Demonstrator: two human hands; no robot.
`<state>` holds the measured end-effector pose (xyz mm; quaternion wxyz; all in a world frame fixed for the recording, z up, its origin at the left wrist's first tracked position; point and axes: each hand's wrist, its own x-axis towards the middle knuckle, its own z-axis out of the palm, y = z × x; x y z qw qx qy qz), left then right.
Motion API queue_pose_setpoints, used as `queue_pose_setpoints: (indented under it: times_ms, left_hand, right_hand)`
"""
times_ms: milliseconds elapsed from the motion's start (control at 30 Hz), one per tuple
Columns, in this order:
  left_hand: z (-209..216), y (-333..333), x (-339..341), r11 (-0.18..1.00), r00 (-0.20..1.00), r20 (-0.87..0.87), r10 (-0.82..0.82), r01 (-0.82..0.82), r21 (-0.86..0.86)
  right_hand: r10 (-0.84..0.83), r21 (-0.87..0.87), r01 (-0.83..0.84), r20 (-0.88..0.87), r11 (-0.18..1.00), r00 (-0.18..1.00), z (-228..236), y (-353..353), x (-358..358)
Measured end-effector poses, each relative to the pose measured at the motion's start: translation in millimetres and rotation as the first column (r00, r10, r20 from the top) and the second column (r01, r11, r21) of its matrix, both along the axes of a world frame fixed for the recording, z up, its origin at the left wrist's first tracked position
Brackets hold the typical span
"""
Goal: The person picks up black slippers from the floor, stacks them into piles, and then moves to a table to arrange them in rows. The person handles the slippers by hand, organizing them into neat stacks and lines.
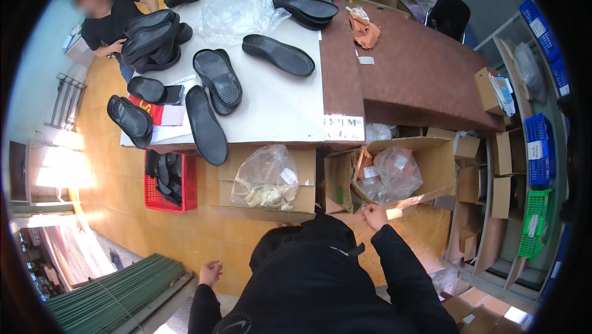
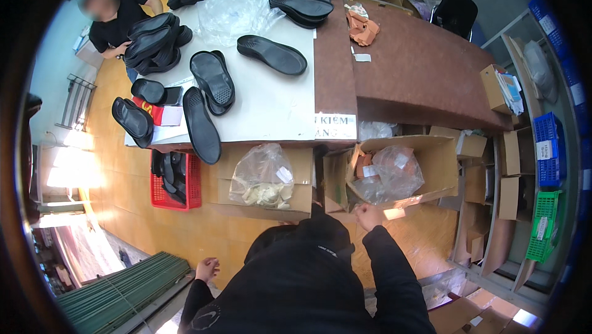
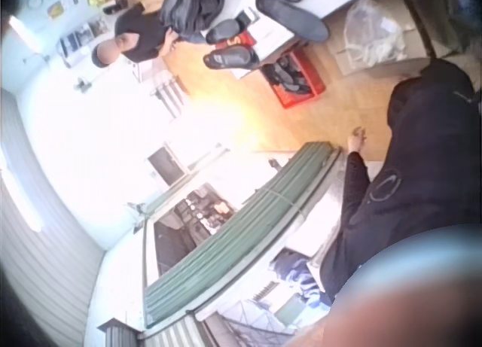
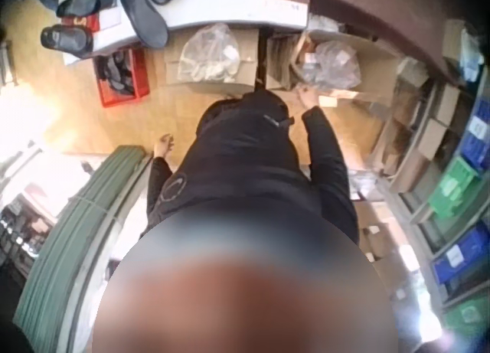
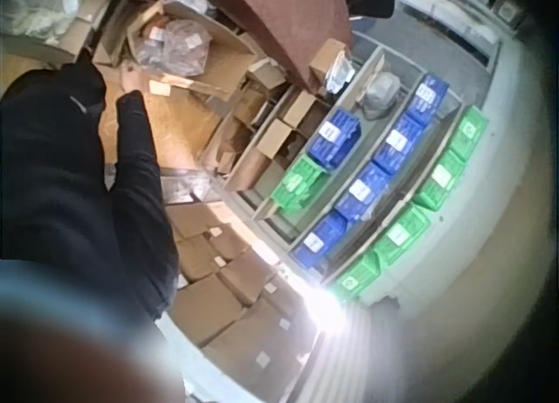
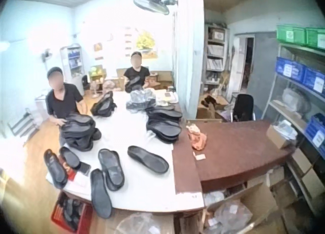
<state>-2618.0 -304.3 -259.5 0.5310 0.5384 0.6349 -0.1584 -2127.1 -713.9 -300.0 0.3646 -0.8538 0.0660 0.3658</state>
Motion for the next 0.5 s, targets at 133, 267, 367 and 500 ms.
queue_pose_setpoints:
  times_ms: [133,267,367,500]
  left_hand:
    - [-1.5,-31.1,64.3,0.987,0.946,0.291,-0.144,0.116,0.111]
    - [-8.8,-50.7,64.7,0.987,0.879,0.474,0.04,-0.11,0.121]
    - [-13.7,-79.6,29.4,0.962,0.93,0.32,0.182,-0.235,0.136]
    - [-14.6,-109.9,-26.6,0.961,0.949,0.217,0.23,-0.257,0.105]
  right_hand:
    - [0.193,0.024,-0.191,-0.067,0.981,0.979,24.4,-20.0,9.4]
    - [0.63,-0.171,-0.626,-0.037,0.761,0.776,56.4,-9.5,22.2]
    - [0.583,-0.049,-0.595,-0.149,0.802,0.799,68.1,11.2,30.2]
    - [0.601,-0.005,-0.606,-0.118,0.795,0.79,70.9,26.0,20.5]
